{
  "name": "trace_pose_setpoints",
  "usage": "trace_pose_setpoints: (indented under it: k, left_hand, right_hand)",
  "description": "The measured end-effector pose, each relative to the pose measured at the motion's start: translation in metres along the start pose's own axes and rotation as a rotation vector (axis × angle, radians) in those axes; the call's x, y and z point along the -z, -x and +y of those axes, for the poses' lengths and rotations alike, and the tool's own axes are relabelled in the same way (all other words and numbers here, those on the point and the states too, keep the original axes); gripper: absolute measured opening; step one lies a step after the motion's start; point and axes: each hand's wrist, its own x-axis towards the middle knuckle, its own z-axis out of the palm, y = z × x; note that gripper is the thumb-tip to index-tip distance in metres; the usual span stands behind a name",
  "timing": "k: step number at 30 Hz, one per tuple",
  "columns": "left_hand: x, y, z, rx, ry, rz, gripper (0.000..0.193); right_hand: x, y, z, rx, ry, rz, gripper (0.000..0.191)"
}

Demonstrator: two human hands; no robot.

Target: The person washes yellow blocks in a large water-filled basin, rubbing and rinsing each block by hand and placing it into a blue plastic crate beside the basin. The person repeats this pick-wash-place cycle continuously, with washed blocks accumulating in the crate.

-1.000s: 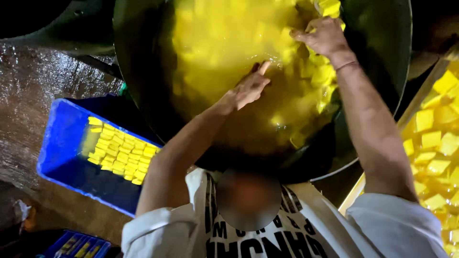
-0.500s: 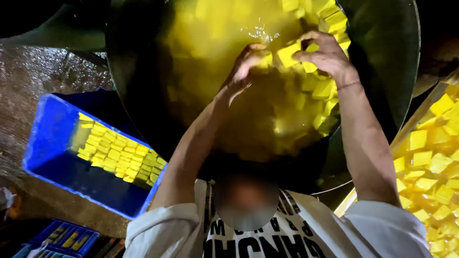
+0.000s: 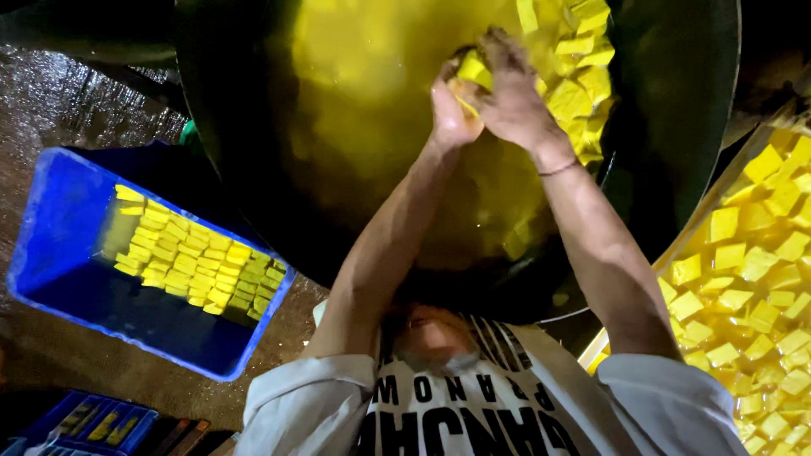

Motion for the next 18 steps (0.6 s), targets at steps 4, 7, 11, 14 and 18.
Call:
trace_pose_setpoints:
  k: [4, 7, 11, 14, 18]
  left_hand:
    - [-0.014, 0.005, 0.017, -0.012, 0.023, 0.344, 0.031]
    - [-0.022, 0.002, 0.046, -0.121, 0.09, 0.052, 0.035]
    - [-0.036, -0.007, 0.081, -0.204, -0.144, 0.229, 0.036]
    - [-0.045, 0.003, 0.099, -0.328, -0.177, 0.146, 0.034]
    - [-0.059, 0.028, 0.124, -0.326, -0.072, 0.098, 0.04]
  right_hand:
    - [-0.025, 0.03, 0.01, -0.627, -0.92, -0.14, 0.057]
    - [-0.057, 0.07, 0.022, -0.41, 0.113, -0.175, 0.064]
    - [-0.082, 0.105, 0.039, -0.378, 0.24, -0.344, 0.054]
    - [-0.07, 0.103, 0.051, -0.378, -0.029, -0.344, 0.041]
    - [-0.055, 0.103, 0.056, -0.531, -0.487, -0.352, 0.026]
